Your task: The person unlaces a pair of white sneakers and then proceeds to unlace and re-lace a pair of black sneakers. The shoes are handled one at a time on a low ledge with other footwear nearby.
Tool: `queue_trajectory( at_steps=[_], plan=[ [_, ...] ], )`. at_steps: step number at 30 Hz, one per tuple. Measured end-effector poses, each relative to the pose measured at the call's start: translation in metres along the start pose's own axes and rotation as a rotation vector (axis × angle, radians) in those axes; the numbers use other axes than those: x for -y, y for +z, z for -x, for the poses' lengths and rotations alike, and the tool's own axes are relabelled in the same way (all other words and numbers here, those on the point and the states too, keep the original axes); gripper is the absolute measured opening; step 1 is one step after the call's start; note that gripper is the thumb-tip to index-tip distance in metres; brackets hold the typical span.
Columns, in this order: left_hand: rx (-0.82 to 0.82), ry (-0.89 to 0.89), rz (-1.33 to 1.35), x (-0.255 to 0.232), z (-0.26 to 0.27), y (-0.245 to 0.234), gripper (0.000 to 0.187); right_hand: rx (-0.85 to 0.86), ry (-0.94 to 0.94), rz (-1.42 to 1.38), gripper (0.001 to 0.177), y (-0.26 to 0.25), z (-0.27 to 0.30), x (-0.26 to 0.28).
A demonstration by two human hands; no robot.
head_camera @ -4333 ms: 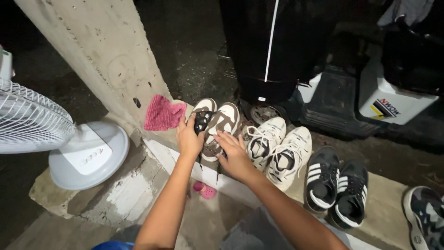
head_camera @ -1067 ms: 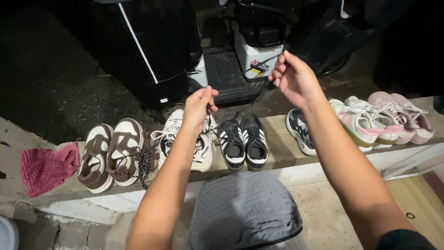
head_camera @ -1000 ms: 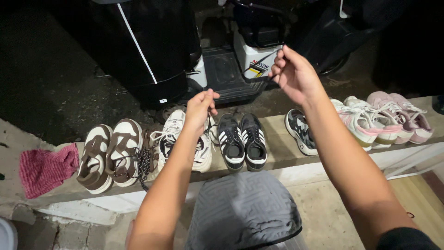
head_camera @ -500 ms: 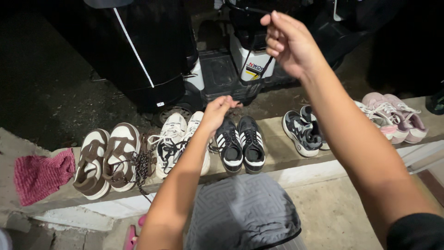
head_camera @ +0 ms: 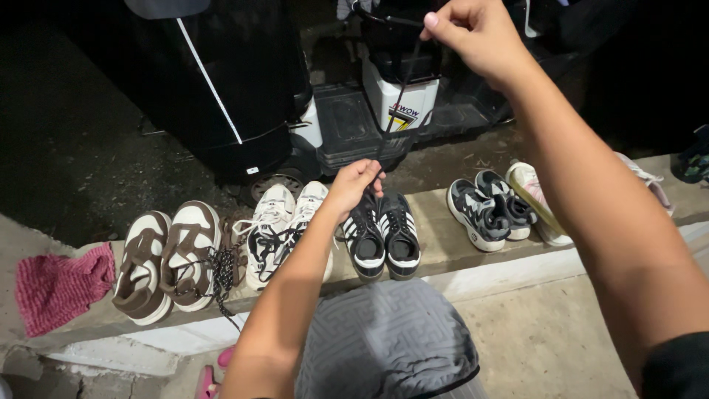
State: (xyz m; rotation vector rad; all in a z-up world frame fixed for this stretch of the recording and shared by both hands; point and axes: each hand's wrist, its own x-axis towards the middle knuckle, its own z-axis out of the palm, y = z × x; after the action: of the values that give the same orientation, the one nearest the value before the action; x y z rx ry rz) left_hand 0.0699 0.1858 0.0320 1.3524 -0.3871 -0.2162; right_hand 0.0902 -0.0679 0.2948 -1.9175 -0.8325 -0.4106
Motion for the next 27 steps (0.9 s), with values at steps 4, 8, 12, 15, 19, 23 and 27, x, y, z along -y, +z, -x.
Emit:
queue_trajectory(
  at_steps=[4,8,12,15,19,23,27],
  plan=[
    [-0.025,0.021,-0.039,0.011,-0.003,-0.009,0.033,0.016,-0.086,0.339,0.031,-0.013,-0.008,-0.001],
    [-0.058,0.059,-0.116,0.012,-0.002,-0.013,0.035,0.035,-0.106,0.739,0.027,-0.022,-0.004,0.011],
    [-0.128,-0.067,-0.119,0.001,0.012,-0.007,0.042,0.039,-0.208,0.856,0.026,-0.023,-0.004,0.021],
    [-0.143,-0.156,-0.141,-0.007,0.027,-0.005,0.049,0.013,-0.150,0.761,0.026,-0.020,-0.004,0.020],
    [-0.206,-0.095,-0.588,-0.013,0.045,-0.016,0.057,-0.027,-0.108,0.704,0.026,-0.016,-0.001,0.015],
    [-0.355,-0.162,-0.929,-0.019,0.069,-0.052,0.058,-0.027,-0.130,0.666,0.024,-0.019,-0.001,0.007],
    [-0.503,-0.173,-1.206,-0.018,0.091,-0.083,0.055,-0.043,-0.173,0.601,0.024,-0.017,-0.005,-0.004]
  ],
)
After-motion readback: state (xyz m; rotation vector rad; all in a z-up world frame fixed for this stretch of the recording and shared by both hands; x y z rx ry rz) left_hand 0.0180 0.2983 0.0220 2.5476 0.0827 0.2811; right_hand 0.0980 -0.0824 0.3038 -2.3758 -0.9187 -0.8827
